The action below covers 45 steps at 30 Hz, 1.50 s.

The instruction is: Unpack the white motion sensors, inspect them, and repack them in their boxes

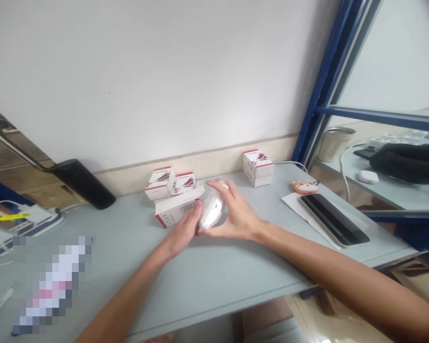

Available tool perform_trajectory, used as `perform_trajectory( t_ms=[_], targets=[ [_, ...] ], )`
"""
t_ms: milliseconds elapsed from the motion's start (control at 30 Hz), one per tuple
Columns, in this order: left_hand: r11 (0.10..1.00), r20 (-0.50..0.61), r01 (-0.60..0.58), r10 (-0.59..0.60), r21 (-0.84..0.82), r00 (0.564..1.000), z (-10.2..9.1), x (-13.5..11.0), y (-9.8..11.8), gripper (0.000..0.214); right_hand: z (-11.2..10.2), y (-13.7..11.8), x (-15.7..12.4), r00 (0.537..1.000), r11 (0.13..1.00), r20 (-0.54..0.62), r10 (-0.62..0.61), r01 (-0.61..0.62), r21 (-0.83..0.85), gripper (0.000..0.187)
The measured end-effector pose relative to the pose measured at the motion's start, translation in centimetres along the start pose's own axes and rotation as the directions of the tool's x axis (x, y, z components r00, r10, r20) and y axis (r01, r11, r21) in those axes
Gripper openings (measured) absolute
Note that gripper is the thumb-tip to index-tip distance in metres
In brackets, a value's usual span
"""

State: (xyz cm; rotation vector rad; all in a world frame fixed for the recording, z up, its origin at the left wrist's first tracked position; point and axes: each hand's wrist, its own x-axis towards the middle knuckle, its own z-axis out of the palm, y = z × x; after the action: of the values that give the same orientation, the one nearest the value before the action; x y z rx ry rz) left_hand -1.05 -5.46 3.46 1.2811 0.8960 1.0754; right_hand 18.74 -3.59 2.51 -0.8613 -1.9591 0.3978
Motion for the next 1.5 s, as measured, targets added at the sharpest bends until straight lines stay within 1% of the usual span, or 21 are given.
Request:
perform_trajectory(
  t_ms=[33,67,100,133,167,200,233,267,300,367,467,567,733,900,967,1100,1167,1300,1400,1467,1500],
  targets=[
    [0.965,-0.048,-0.13,0.144,0.227,0.988,-0.3,0.1,0.3,0.024,-0.2,0.2,0.2,0.998,1.0,-0.058,0.02,-0.021,-0.019,0.108],
    [0.842,-0.058,-0.236,0.3,0.485,0.952,-0.7,0.3,0.6,0.023,-0.4,0.5,0.5,0.992,0.998,-0.114,0.052,-0.056,-0.038,0.105],
    [0.656,-0.028,-0.297,0.436,0.694,0.9,-1.3,0.6,0.9,0.022,-0.6,0.9,0.7,0.982,0.993,-0.162,0.096,-0.106,-0.053,0.103],
    [0.464,0.022,-0.307,0.524,0.831,0.852,-2.0,0.9,1.1,0.026,-0.7,1.2,1.0,0.968,0.984,-0.198,0.153,-0.168,-0.063,0.102],
    [0.304,0.06,-0.267,0.552,0.915,0.832,-2.8,1.3,1.2,0.036,-0.8,1.6,1.1,0.951,0.97,-0.222,0.214,-0.234,-0.067,0.101],
    [0.187,0.073,-0.207,0.548,0.96,0.833,-3.7,1.6,1.2,0.046,-0.9,2.0,1.3,0.934,0.954,-0.233,0.271,-0.293,-0.065,0.1],
    [0.108,0.094,-0.173,0.512,0.979,0.854,-4.5,1.9,1.1,0.052,-0.9,2.4,1.4,0.919,0.939,-0.235,0.317,-0.339,-0.06,0.099],
    [0.068,0.115,-0.166,0.467,0.984,0.877,-5.1,2.2,0.9,0.053,-0.8,2.7,1.4,0.909,0.929,-0.233,0.346,-0.367,-0.055,0.098],
    [0.06,0.121,-0.163,0.435,0.985,0.892,-5.6,2.4,0.7,0.051,-0.8,3.0,1.4,0.905,0.924,-0.227,0.36,-0.38,-0.049,0.097],
    [0.098,0.126,-0.186,0.437,0.978,0.891,-5.8,2.4,0.3,0.044,-0.6,3.2,1.4,0.904,0.922,-0.215,0.37,-0.386,-0.037,0.096],
    [0.182,0.145,-0.274,0.517,0.944,0.844,-4.6,1.9,0.1,0.039,-0.3,2.9,1.3,0.897,0.917,-0.21,0.39,-0.399,-0.003,0.097],
    [0.2,0.206,-0.376,0.567,0.905,0.798,-3.1,1.2,0.0,0.039,-0.3,2.3,1.2,0.909,0.933,-0.212,0.358,-0.356,0.05,0.095],
    [0.224,0.184,-0.427,0.663,0.876,0.726,-2.5,1.1,-0.6,0.038,-0.5,2.5,1.1,0.951,0.96,-0.143,0.273,-0.261,0.098,0.101],
    [0.242,0.146,-0.403,0.674,0.883,0.724,-2.5,1.3,-1.1,0.038,-1.1,3.1,1.1,0.978,0.973,-0.027,0.208,-0.205,0.103,0.101],
    [0.258,0.135,-0.4,0.671,0.879,0.729,-2.4,1.4,-1.1,0.038,-1.1,3.0,1.1,0.973,0.973,-0.053,0.225,-0.221,0.071,0.101],
    [0.284,0.101,-0.378,0.667,0.881,0.738,-2.3,1.4,-1.2,0.036,-0.7,2.5,1.0,0.954,0.968,-0.169,0.248,-0.249,0.013,0.091],
    [0.272,0.114,-0.396,0.683,0.877,0.722,-2.5,1.4,-1.3,0.036,-0.5,2.3,1.0,0.949,0.966,-0.189,0.254,-0.259,-0.006,0.087],
    [0.196,0.187,-0.465,0.731,0.863,0.656,-3.0,1.6,-1.7,0.041,-0.7,1.8,1.1,0.957,0.967,-0.155,0.244,-0.252,-0.032,0.082],
    [0.106,0.251,-0.488,0.752,0.866,0.61,-3.1,1.7,-1.8,0.044,-1.2,1.6,1.1,0.983,0.985,-0.101,0.151,-0.158,-0.064,0.074],
    [0.071,0.278,-0.49,0.749,0.869,0.601,-3.0,1.6,-1.8,0.044,-1.6,1.6,1.1,0.997,0.996,-0.04,0.062,-0.065,-0.059,0.071],
    [0.076,0.274,-0.489,0.749,0.869,0.603,-2.8,1.6,-1.9,0.044,-1.7,1.5,1.1,0.999,0.999,-0.007,0.031,-0.031,-0.041,0.072]
  ],
)
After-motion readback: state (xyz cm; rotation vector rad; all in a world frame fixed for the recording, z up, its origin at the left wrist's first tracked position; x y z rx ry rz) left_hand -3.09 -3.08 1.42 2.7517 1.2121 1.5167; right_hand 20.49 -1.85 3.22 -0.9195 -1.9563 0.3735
